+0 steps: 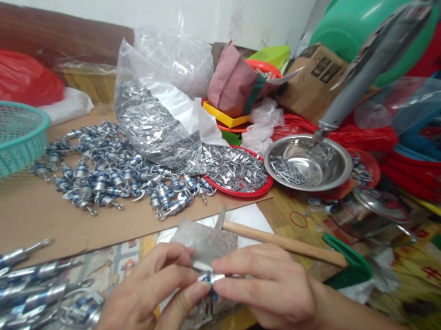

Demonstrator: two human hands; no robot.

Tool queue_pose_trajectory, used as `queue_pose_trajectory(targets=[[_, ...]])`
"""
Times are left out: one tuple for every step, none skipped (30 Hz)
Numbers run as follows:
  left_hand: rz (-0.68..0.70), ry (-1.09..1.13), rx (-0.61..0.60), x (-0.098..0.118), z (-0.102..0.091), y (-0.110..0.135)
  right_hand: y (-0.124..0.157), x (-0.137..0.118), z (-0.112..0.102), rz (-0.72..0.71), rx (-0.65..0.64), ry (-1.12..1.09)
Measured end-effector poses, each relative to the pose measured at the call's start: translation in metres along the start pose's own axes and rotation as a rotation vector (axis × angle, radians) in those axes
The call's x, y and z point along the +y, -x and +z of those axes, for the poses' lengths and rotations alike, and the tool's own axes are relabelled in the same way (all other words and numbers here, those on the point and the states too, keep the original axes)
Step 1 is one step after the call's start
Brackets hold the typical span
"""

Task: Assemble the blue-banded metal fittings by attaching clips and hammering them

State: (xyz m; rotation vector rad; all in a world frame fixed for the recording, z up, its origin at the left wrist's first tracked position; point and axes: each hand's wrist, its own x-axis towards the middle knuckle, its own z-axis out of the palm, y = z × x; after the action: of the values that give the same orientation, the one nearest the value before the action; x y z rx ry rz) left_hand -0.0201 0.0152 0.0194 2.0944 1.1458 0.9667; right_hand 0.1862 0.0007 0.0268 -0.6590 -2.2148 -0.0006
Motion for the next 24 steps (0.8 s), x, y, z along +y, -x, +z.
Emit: queue_pose_trajectory(targets=[[-0.049,0.036,0.003,0.0,0.001,0.002,0.0,-0.002,0.001,0.037,0.001,-0.025],[-0.111,0.085,0.001,0.0,0.002,0.002,0.0,-0.003,0.002,0.083,0.014,-0.062],[-0.186,0.145,-0.005,0.001,0.003,0.002,-0.001,-0.004,0.003,0.132,0.033,-0.109],[-0.265,0.217,-0.019,0.003,0.004,0.002,-0.001,-0.005,0.004,0.182,0.052,-0.161],[-0.355,0.292,-0.024,0.005,0.006,0.001,-0.002,-0.006,0.006,0.228,0.067,-0.213],[-0.443,0.367,-0.026,0.007,0.008,0.0,-0.002,-0.007,0.007,0.269,0.077,-0.26],[-0.524,0.439,-0.02,0.009,0.01,-0.001,-0.003,-0.007,0.008,0.306,0.082,-0.296],[-0.595,0.507,-0.011,0.01,0.012,-0.001,-0.003,-0.008,0.009,0.334,0.079,-0.321],[-0.65,0.571,-0.003,0.011,0.014,-0.001,-0.002,-0.008,0.01,0.351,0.074,-0.333],[-0.695,0.63,0.002,0.012,0.015,0.0,-0.001,-0.009,0.01,0.356,0.073,-0.332],[-0.728,0.68,0.004,0.012,0.017,0.001,0.0,-0.009,0.01,0.349,0.073,-0.322],[-0.746,0.722,0.005,0.012,0.018,0.002,0.001,-0.01,0.011,0.336,0.073,-0.309],[-0.753,0.753,0.009,0.012,0.018,0.003,0.002,-0.011,0.011,0.323,0.07,-0.296],[-0.753,0.773,0.016,0.012,0.019,0.004,0.003,-0.011,0.011,0.311,0.068,-0.284],[-0.747,0.78,0.032,0.012,0.019,0.004,0.003,-0.012,0.01,0.298,0.064,-0.267],[-0.733,0.774,0.047,0.011,0.02,0.005,0.003,-0.012,0.01,0.279,0.056,-0.243],[-0.713,0.755,0.058,0.011,0.02,0.005,0.003,-0.013,0.01,0.251,0.044,-0.211],[-0.689,0.729,0.061,0.01,0.02,0.004,0.003,-0.013,0.01,0.219,0.03,-0.171],[-0.665,0.701,0.057,0.01,0.02,0.004,0.002,-0.013,0.01,0.188,0.019,-0.132],[-0.644,0.676,0.048,0.009,0.02,0.003,0.002,-0.013,0.01,0.171,0.015,-0.108],[-0.63,0.661,0.035,0.008,0.021,0.003,0.001,-0.013,0.01,0.174,0.02,-0.109],[-0.629,0.655,0.024,0.008,0.021,0.002,0.0,-0.013,0.01,0.197,0.031,-0.134],[-0.637,0.658,0.018,0.007,0.022,0.002,0.0,-0.013,0.011,0.229,0.045,-0.172],[-0.651,0.666,0.016,0.007,0.022,0.002,0.0,-0.013,0.011,0.263,0.055,-0.215]])
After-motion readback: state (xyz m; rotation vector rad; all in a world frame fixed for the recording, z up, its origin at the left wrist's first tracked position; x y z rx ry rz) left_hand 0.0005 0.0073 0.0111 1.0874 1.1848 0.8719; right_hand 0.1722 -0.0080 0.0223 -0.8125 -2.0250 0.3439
